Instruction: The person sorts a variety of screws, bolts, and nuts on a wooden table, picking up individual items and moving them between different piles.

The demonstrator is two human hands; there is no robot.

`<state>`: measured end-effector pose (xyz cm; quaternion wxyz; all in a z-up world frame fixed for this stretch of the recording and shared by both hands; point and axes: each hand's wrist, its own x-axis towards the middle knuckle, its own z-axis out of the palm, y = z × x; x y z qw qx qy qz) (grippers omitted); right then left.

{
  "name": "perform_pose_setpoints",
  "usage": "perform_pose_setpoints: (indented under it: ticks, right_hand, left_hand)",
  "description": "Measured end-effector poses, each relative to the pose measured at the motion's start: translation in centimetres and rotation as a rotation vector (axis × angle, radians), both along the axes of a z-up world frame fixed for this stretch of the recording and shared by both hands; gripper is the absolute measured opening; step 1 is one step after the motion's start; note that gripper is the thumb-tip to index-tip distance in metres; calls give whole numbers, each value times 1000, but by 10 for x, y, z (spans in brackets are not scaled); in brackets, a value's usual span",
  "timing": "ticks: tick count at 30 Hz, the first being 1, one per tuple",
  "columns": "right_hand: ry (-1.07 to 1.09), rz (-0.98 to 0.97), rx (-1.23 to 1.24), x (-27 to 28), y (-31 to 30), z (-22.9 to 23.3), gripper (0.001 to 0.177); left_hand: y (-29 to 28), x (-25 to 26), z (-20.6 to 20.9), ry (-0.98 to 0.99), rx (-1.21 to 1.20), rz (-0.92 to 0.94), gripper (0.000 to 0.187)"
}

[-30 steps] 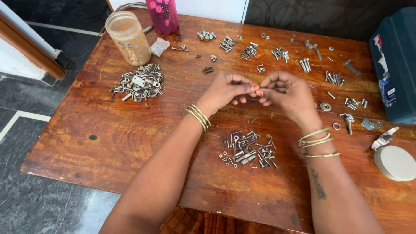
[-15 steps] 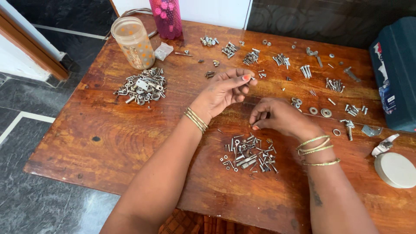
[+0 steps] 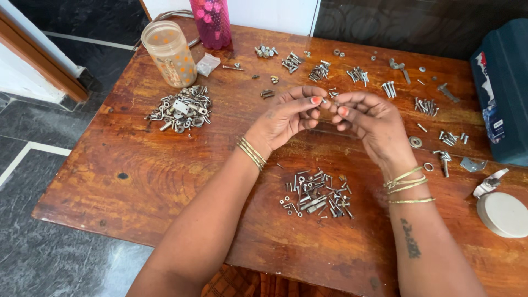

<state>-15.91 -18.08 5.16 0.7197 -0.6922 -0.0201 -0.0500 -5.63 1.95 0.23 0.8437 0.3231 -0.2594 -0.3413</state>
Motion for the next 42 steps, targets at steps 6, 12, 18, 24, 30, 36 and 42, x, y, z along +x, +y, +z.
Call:
perform_pose_setpoints:
  ticks: [6,12,18,24,30,36,42]
  right_hand:
    - [-95,80,301,1,-2,-9,22]
    - [-142,83,346,4,-7,-18,14]
    - [-138,93,383,5,-8,-19,13]
    - [-119,79,388,3,-6,-17,15]
    - [-93,65,417,3,-7,-16,25]
    - [-90,90,442,3,-8,-14,33]
    - [-100,-35,342,9,-18,-22,28]
  left_hand:
    - [-2,-7,4,33,-24,-1,29]
    - [-7,-9,5,23,-12,1,30]
    - [-8,-10,6,42,-12,25,30]
    - [-9,-12,7,55,35,62,25]
    - [-11,-15,9,43,57,96,26]
    - [-11,-16,7,0,95,132,28]
    - [-16,-13,2,22,126,120,25]
